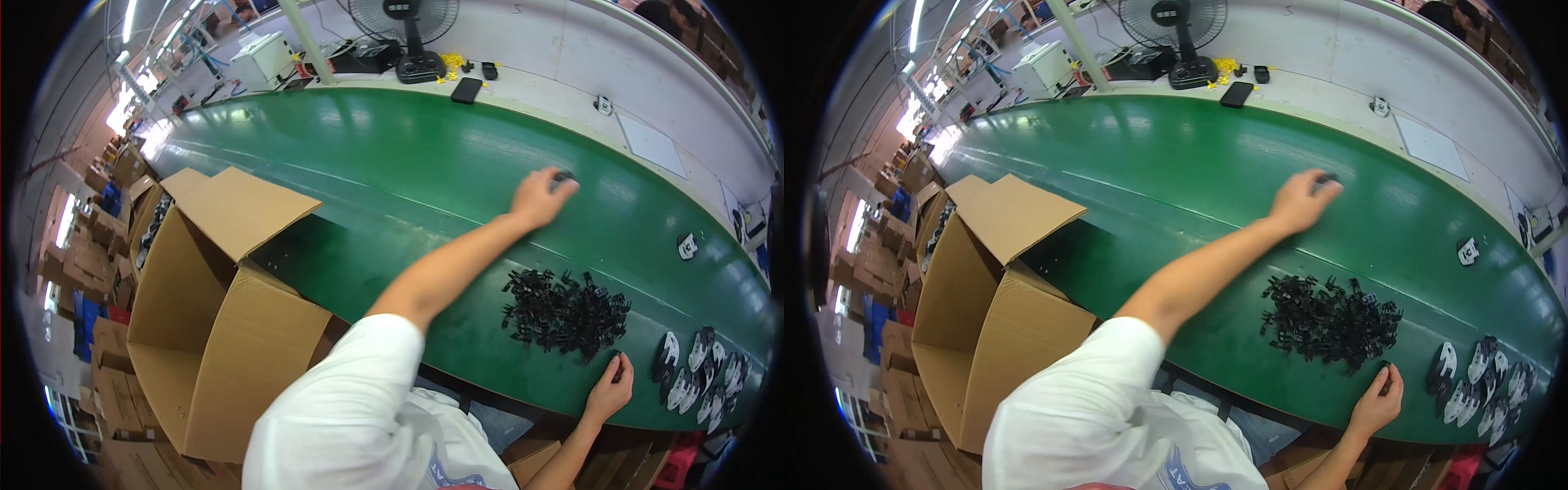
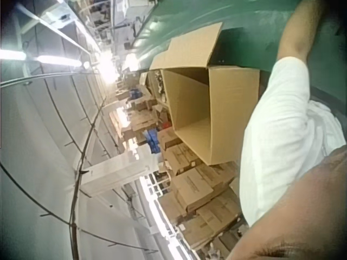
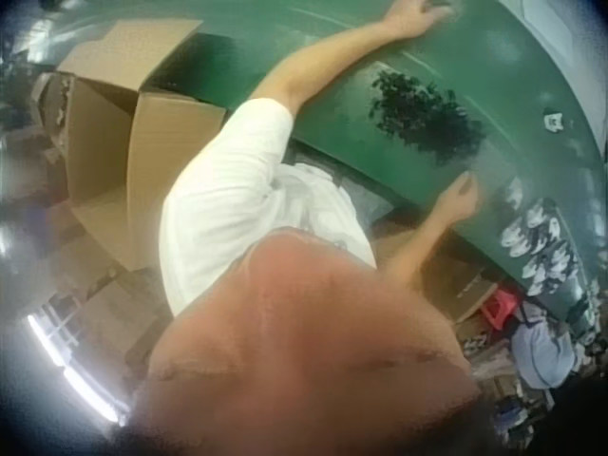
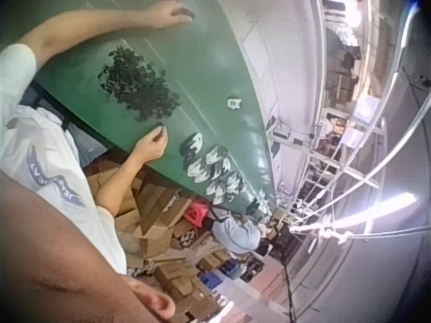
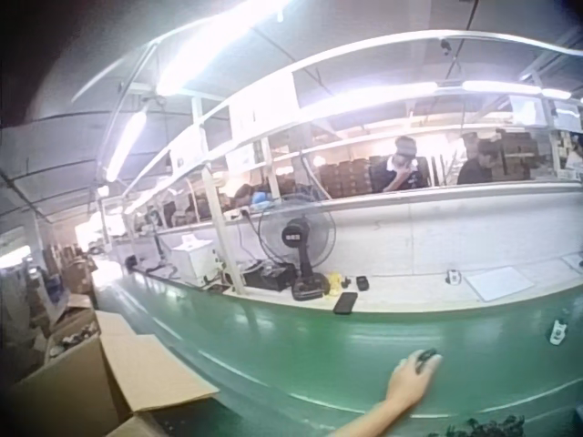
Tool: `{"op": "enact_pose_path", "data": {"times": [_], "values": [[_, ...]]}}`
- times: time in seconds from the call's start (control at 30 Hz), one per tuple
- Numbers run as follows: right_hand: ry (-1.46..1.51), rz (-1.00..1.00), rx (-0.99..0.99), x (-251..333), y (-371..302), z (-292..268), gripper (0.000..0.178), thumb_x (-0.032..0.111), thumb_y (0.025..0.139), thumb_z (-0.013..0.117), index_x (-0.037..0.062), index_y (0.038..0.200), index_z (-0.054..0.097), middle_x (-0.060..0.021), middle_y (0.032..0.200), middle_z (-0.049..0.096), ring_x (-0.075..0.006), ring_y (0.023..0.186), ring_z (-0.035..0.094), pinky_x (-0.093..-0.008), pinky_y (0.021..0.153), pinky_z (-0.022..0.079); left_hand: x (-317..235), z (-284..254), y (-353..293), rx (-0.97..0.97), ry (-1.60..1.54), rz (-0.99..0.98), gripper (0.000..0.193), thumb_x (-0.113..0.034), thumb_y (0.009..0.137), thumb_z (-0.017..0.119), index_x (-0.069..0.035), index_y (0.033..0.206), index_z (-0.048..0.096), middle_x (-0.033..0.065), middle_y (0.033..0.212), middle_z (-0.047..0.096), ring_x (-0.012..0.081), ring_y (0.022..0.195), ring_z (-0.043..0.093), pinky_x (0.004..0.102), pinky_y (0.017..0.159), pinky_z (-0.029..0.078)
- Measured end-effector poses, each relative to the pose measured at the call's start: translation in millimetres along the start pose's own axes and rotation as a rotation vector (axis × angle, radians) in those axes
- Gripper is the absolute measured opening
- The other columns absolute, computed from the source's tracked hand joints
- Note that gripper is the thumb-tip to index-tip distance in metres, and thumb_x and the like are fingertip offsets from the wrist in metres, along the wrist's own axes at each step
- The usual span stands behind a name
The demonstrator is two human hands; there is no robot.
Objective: The person assembles computer mouse shells by inserting internal black clips into the frames by hand, then attaches side panels onto the mouse shells.
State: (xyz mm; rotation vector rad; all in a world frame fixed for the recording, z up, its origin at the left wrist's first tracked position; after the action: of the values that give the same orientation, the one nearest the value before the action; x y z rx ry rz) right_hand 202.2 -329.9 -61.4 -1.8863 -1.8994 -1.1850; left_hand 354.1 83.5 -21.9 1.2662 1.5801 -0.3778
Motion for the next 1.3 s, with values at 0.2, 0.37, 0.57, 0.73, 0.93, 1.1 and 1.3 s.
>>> {"op": "enact_pose_path", "data": {"times": [0.2, 0.37, 0.57, 0.73, 0.93, 1.1, 1.3], "values": [[0.339, 0.125, -0.015, -43.4, 0.8, -4.2, 0.021, 0.014, 0.107, 0.067, -0.0034, 0.118, 0.070, -0.0057, 0.105, 0.071, -0.0131, 0.093, 0.066, -0.0270, 0.087, 0.054, 35.6, -180.3, -102.1, -0.273, -0.748, -0.268, 0.055, -0.052, 0.112, 0.049, -0.006, 0.138, 0.064, 0.0064, 0.124, 0.070, 0.0150, 0.114, 0.065, 0.0308, 0.099, 0.052], [0.453, 0.035, 0.027, -2.9, -8.3, -0.6, 0.016, 0.007, 0.106, 0.066, -0.0038, 0.118, 0.068, -0.0073, 0.110, 0.070, -0.0137, 0.097, 0.066, -0.0286, 0.090, 0.056, 11.1, -223.1, -187.1, -0.125, -1.211, -0.440, 0.066, -0.062, 0.112, 0.036, -0.009, 0.138, 0.064, 0.0151, 0.120, 0.074, 0.0221, 0.105, 0.073, 0.0350, 0.091, 0.060], [1.001, -0.286, 0.457, 197.5, -48.9, 21.8, 0.017, -0.002, 0.089, 0.080, 0.0012, 0.104, 0.072, -0.0117, 0.093, 0.076, -0.0191, 0.082, 0.071, -0.0316, 0.073, 0.057, -38.9, -184.3, -236.1, 0.104, -1.457, -0.531, 0.073, -0.067, 0.111, 0.025, -0.011, 0.140, 0.062, 0.0242, 0.124, 0.069, 0.0298, 0.102, 0.073, 0.0404, 0.083, 0.065], [0.774, -0.528, 0.436, 267.9, -59.3, 36.8, 0.019, 0.003, 0.080, 0.087, 0.0060, 0.096, 0.078, -0.0050, 0.086, 0.073, -0.0211, 0.076, 0.069, -0.0343, 0.072, 0.050, -60.5, -145.1, -250.9, 0.332, -1.415, -0.504, 0.076, -0.070, 0.110, 0.023, -0.011, 0.148, 0.054, 0.0213, 0.134, 0.064, 0.0277, 0.122, 0.066, 0.0418, 0.106, 0.055], [0.536, -0.699, 0.240, 260.4, -64.1, 46.1, 0.020, 0.010, 0.077, 0.089, 0.0123, 0.092, 0.076, 0.0012, 0.080, 0.066, -0.0189, 0.069, 0.060, -0.0357, 0.075, 0.042, -69.8, -132.2, -269.3, 0.368, -1.290, -0.533, 0.076, -0.067, 0.111, 0.022, -0.009, 0.153, 0.049, 0.0125, 0.141, 0.063, 0.0245, 0.130, 0.062, 0.0420, 0.111, 0.050], [0.419, -0.776, 0.238, 251.8, -73.6, 55.5, 0.021, 0.011, 0.078, 0.088, 0.0137, 0.094, 0.076, 0.0023, 0.081, 0.066, -0.0181, 0.070, 0.060, -0.0367, 0.078, 0.042, -68.8, -130.3, -271.2, 0.296, -1.267, -0.607, 0.066, -0.058, 0.115, 0.028, -0.005, 0.145, 0.053, 0.0077, 0.128, 0.068, 0.0164, 0.117, 0.066, 0.0351, 0.103, 0.054], [0.461, -0.773, 0.205, 245.0, -78.6, 60.7, 0.019, 0.012, 0.079, 0.088, 0.0132, 0.093, 0.075, 0.0030, 0.081, 0.066, -0.0182, 0.072, 0.060, -0.0367, 0.080, 0.044, -72.0, -130.9, -272.5, 0.234, -1.304, -0.721, 0.062, -0.055, 0.116, 0.028, -0.007, 0.143, 0.056, 0.0065, 0.125, 0.070, 0.0163, 0.114, 0.069, 0.0356, 0.101, 0.056]]}}
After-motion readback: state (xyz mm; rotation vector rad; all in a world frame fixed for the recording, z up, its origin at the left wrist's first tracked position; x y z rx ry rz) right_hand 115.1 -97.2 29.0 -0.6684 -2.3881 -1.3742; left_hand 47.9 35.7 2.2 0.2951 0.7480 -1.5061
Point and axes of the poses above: each hand's wrist, its own y-axis towards the middle knuckle, its own z-axis out of the palm, x = y × z, the point moved 4 cm from there along y, towards the middle knuckle
